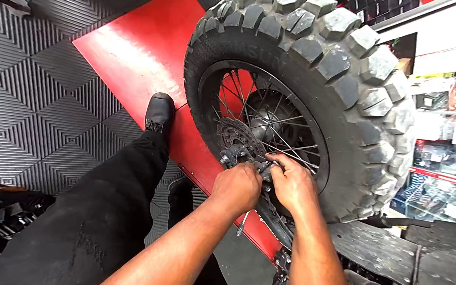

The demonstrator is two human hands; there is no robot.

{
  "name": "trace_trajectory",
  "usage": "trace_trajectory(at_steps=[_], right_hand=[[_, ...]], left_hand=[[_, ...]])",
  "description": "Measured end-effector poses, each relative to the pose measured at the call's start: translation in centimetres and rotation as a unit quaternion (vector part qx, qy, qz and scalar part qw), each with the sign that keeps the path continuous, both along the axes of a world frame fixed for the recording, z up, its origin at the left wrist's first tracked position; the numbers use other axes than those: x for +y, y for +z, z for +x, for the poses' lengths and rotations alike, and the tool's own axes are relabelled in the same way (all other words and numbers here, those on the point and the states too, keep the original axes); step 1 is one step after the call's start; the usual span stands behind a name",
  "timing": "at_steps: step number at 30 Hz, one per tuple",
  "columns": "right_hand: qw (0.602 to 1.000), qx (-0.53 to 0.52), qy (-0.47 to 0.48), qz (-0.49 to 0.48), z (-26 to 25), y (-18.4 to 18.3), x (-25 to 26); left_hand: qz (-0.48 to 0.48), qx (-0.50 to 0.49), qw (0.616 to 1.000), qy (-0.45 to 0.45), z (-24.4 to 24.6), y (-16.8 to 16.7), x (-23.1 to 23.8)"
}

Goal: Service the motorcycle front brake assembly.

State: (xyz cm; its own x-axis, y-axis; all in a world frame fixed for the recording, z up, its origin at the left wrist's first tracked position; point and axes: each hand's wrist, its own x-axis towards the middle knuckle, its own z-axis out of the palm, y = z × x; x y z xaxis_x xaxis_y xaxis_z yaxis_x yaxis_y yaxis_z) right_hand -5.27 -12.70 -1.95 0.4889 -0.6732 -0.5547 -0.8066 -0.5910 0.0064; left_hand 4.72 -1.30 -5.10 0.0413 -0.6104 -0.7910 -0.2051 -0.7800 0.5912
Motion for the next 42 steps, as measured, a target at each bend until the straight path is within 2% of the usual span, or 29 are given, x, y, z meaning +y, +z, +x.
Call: trace_trajectory(at_steps=[4,7,10,13,18,22,27,29,31,32,34,35,36,37,39,42], right_hand=[[1.000,-0.016,-0.011,0.003,-0.3,-0.4,-0.1],[1.000,-0.019,-0.023,0.008,-0.6,-0.8,-0.4],[0.999,-0.029,-0.028,0.019,-0.7,-0.9,-0.6],[0.999,-0.034,-0.030,0.023,-0.9,-1.1,-0.6],[0.998,-0.044,-0.024,0.031,-1.0,-1.1,-0.7],[0.998,-0.054,-0.013,0.015,-1.4,-1.1,-0.7],[0.997,-0.080,-0.005,0.006,-2.0,-1.6,-0.7],[0.997,-0.079,-0.006,0.006,-1.9,-1.5,-0.7],[0.997,-0.074,-0.011,0.011,-1.6,-1.4,-0.8],[0.997,-0.070,-0.016,0.013,-1.4,-1.3,-0.8],[0.998,-0.061,-0.020,0.018,-1.4,-1.4,-0.9],[0.998,-0.060,-0.020,0.023,-1.4,-1.4,-0.9],[0.997,-0.062,-0.023,0.027,-1.3,-1.4,-1.0],[0.997,-0.062,-0.026,0.031,-1.3,-1.2,-1.0],[0.997,-0.056,-0.029,0.033,-1.2,-0.9,-1.0],[0.998,-0.041,-0.027,0.030,-1.2,-0.6,-0.7]], left_hand=[[0.024,0.028,0.999,-0.020,1.3,0.2,0.7],[0.048,0.016,0.995,-0.080,3.1,0.1,1.8],[0.109,-0.007,0.984,-0.140,4.3,-1.7,3.8],[0.203,-0.033,0.970,-0.129,2.5,-6.6,6.1],[0.296,-0.066,0.953,-0.015,-3.2,-18.0,9.5],[0.297,-0.072,0.952,0.023,-7.0,-25.0,9.5],[0.259,-0.056,0.964,0.004,-8.8,-29.6,9.9],[0.250,-0.049,0.966,0.037,-7.9,-29.3,10.5],[0.239,-0.055,0.952,0.185,-5.2,-27.5,10.0],[0.231,-0.067,0.928,0.284,-3.6,-26.0,9.2],[0.204,-0.108,0.854,0.466,0.0,-21.9,6.6],[0.170,-0.129,0.830,0.516,1.7,-19.5,5.2],[0.123,-0.146,0.821,0.538,3.1,-17.0,3.8],[0.065,-0.150,0.828,0.536,4.0,-14.2,2.6],[-0.034,-0.121,0.879,0.460,4.4,-8.9,0.9],[-0.083,-0.082,0.969,0.220,2.0,-5.1,-0.1]])
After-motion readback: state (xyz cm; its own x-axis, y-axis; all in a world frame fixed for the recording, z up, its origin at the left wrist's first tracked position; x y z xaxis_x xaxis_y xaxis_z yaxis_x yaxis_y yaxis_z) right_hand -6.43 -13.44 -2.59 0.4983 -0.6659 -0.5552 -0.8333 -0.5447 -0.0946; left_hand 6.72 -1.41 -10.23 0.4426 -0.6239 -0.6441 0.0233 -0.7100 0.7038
